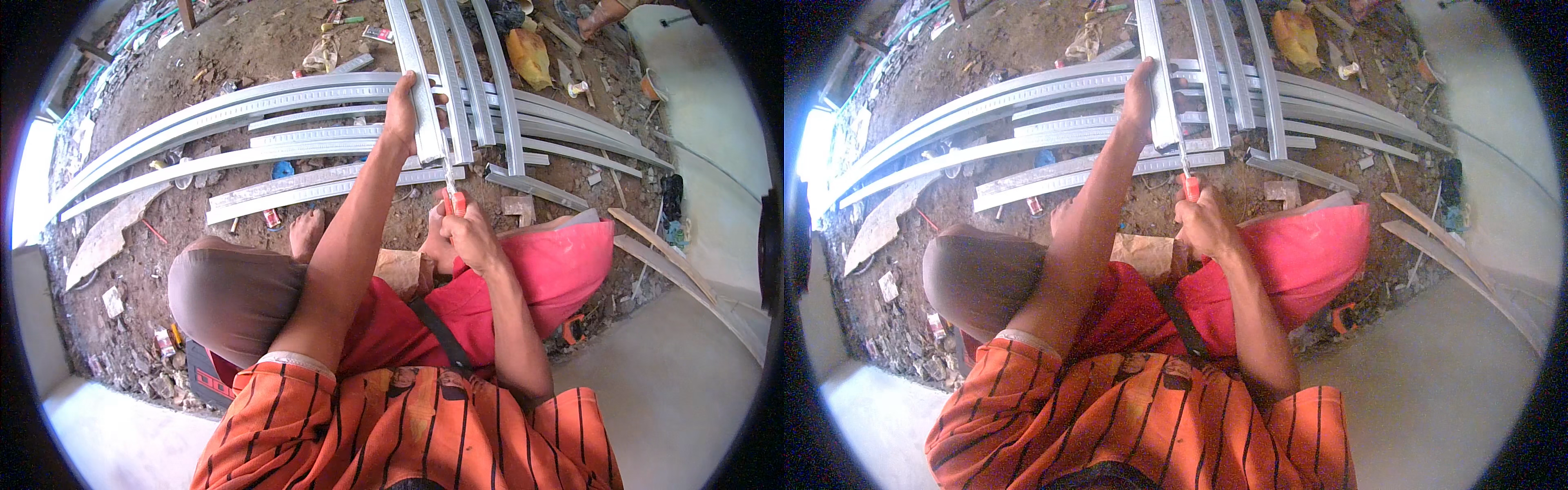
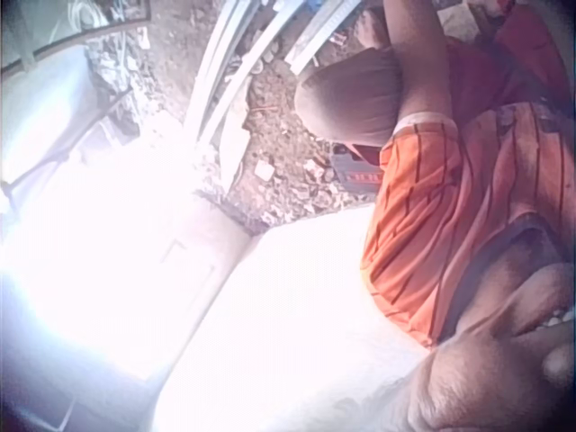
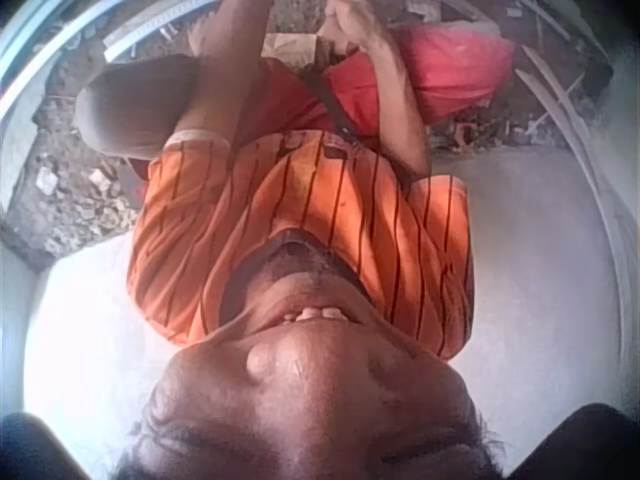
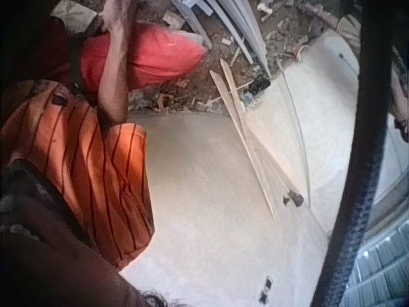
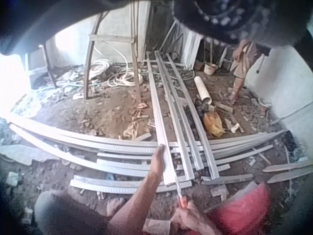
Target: The person sits on the floor and uses red-handled tin snips to cut long silver metal strips into shorter pieces. They repeatedly pick up a strip, cut it, and place the resulting pieces on a growing pile on the ground.
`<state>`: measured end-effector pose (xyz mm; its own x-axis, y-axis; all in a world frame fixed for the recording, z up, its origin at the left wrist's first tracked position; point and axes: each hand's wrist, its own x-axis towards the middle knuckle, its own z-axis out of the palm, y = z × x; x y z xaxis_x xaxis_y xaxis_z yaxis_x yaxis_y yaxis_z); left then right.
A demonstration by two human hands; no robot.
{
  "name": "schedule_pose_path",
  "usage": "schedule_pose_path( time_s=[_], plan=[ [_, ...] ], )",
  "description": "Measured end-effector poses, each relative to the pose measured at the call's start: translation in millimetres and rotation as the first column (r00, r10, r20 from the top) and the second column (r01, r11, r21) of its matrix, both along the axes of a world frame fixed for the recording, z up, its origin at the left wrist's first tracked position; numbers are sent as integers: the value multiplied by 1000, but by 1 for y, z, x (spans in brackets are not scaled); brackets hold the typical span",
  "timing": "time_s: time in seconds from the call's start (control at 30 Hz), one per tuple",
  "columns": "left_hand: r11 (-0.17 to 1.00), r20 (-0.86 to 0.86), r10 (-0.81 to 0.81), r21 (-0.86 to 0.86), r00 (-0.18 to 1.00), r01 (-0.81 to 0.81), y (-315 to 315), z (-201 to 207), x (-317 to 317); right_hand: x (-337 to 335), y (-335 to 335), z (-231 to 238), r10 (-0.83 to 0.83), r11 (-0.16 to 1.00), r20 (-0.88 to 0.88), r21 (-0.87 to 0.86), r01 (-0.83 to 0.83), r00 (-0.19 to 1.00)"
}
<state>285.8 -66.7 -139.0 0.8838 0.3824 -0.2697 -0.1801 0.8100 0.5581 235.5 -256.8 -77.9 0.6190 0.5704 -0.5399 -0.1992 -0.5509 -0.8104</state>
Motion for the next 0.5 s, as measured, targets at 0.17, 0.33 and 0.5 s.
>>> schedule_pose_path(
  time_s=[0.17, 0.33, 0.5],
  plan=[
    [999, -10, -9, 48, 1000, 10, -3, 7, 1, 16, -24, -62, 138, 900, 655, 230, -370, 743],
    [999, 14, 5, 45, 1000, -6, -1, 6, 1, 4, -10, -30, 15, 977, 177, 206, -52, 984],
    [999, 36, -11, 33, 999, 10, 0, 5, 1, -6, -4, -27, -138, 967, -234, 177, 182, 962]
  ],
)
